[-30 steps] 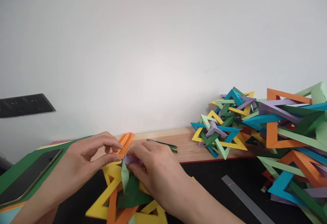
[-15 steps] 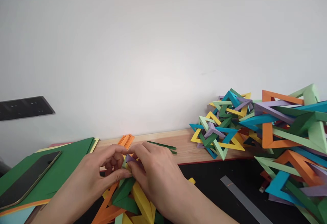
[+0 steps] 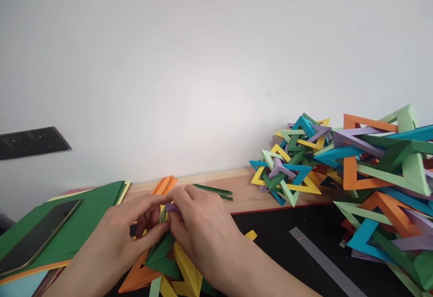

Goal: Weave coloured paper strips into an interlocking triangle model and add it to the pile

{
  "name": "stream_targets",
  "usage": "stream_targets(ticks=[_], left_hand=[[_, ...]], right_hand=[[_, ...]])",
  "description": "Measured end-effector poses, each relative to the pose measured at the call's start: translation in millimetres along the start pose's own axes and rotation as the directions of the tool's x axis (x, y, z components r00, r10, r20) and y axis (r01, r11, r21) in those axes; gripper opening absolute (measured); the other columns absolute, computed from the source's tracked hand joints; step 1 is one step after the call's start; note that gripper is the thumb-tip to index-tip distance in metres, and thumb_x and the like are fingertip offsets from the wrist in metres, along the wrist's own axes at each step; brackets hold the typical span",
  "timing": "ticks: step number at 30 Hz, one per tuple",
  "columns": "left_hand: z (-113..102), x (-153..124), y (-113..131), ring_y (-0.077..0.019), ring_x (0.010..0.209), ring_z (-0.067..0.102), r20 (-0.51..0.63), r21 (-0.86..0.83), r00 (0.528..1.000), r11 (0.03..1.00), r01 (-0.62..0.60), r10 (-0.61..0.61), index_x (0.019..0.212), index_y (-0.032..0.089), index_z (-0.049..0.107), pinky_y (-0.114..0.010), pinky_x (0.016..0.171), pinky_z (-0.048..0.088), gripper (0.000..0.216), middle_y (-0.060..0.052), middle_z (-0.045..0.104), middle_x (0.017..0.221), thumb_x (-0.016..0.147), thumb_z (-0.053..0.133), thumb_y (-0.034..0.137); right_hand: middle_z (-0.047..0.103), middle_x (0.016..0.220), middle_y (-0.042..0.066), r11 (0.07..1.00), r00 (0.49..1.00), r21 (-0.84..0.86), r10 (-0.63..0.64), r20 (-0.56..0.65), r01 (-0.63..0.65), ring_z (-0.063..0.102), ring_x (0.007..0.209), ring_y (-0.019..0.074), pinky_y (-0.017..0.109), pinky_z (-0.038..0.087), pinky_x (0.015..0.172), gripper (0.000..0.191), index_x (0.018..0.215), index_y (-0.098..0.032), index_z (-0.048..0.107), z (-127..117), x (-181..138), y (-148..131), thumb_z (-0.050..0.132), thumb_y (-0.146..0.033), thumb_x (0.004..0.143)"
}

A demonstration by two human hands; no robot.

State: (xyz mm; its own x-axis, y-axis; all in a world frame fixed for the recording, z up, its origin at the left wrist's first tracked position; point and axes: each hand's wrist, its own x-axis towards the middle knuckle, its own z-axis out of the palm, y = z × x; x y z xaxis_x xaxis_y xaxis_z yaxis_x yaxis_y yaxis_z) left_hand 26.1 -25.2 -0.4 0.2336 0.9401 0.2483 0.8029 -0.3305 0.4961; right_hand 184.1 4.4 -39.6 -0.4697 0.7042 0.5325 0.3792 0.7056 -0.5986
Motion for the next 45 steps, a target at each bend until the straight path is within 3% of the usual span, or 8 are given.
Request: stream_targets(ticks=[3,8,15,19,38,45], left_hand=[[-1.5,1.0,2.6,-0.0136,0.054,0.048,0.019,-0.022,1.0,1.0,0.008,-0.008,0.094,0.02,0.067,-0.023,0.052,0.038,0.024,0.005,0.049,0.059,0.077,0.05,0.021],[-0.6,-0.3,1.7,-0.0127,0.053,0.047,0.034,-0.042,0.999,0.999,0.0,0.001,0.097,0.021,0.065,-0.022,0.05,0.037,0.023,0.006,0.047,0.059,0.079,0.051,0.022],[2.7,-5.5,1.2,-0.012,0.053,0.046,0.058,-0.044,0.998,0.999,-0.019,0.022,0.087,0.021,0.06,-0.021,0.05,0.037,0.01,0.006,0.047,0.059,0.081,0.051,0.024],[3.8,-8.2,1.4,-0.0118,0.054,0.046,0.073,-0.044,0.997,0.999,-0.01,0.014,0.085,0.021,0.058,-0.021,0.051,0.036,0.008,0.006,0.046,0.06,0.082,0.051,0.023],[5.3,-11.4,0.1,-0.0122,0.054,0.045,0.108,-0.063,0.994,0.997,0.035,-0.028,0.082,0.021,0.056,-0.022,0.051,0.035,0.007,0.006,0.045,0.059,0.082,0.05,0.024],[5.2,-11.5,0.9,-0.0117,0.053,0.045,0.085,-0.065,0.996,0.998,-0.015,0.02,0.086,0.021,0.058,-0.021,0.05,0.036,0.009,0.006,0.045,0.058,0.082,0.05,0.022]], right_hand=[[0.062,0.085,0.001,0.986,0.993,0.118,0.112,0.028,-0.115,0.059,0.075,0.0148,0.025,0.045,0.062,0.015,0.092,-0.022,0.06,-3.4,2.2,-3.9,0.052,-0.011,0.084],[0.065,0.086,0.0,0.887,0.947,0.331,0.303,0.111,-0.322,0.061,0.085,0.0151,0.022,0.048,0.064,0.014,0.086,-0.021,0.061,-9.1,6.3,-10.3,0.057,-0.01,0.079],[0.064,0.084,-0.001,0.802,0.903,0.416,0.366,0.226,-0.429,0.058,0.063,0.0095,0.019,0.048,0.052,0.011,0.085,-0.02,0.061,-16.2,6.6,-15.2,0.057,-0.012,0.078],[0.062,0.083,-0.001,0.786,0.897,0.433,0.37,0.244,-0.442,0.056,0.058,0.0078,0.016,0.046,0.047,0.009,0.085,-0.019,0.06,-18.1,7.0,-16.9,0.057,-0.013,0.078],[0.062,0.079,-0.001,0.785,0.906,0.456,0.329,0.264,-0.418,0.055,0.059,0.0074,0.017,0.046,0.052,0.006,0.084,-0.017,0.062,-18.4,5.9,-15.1,0.058,-0.015,0.08],[0.063,0.079,0.0,0.806,0.913,0.432,0.327,0.244,-0.404,0.056,0.062,0.0088,0.019,0.045,0.054,0.007,0.084,-0.017,0.063,-19.4,5.4,-15.9,0.058,-0.015,0.08]])
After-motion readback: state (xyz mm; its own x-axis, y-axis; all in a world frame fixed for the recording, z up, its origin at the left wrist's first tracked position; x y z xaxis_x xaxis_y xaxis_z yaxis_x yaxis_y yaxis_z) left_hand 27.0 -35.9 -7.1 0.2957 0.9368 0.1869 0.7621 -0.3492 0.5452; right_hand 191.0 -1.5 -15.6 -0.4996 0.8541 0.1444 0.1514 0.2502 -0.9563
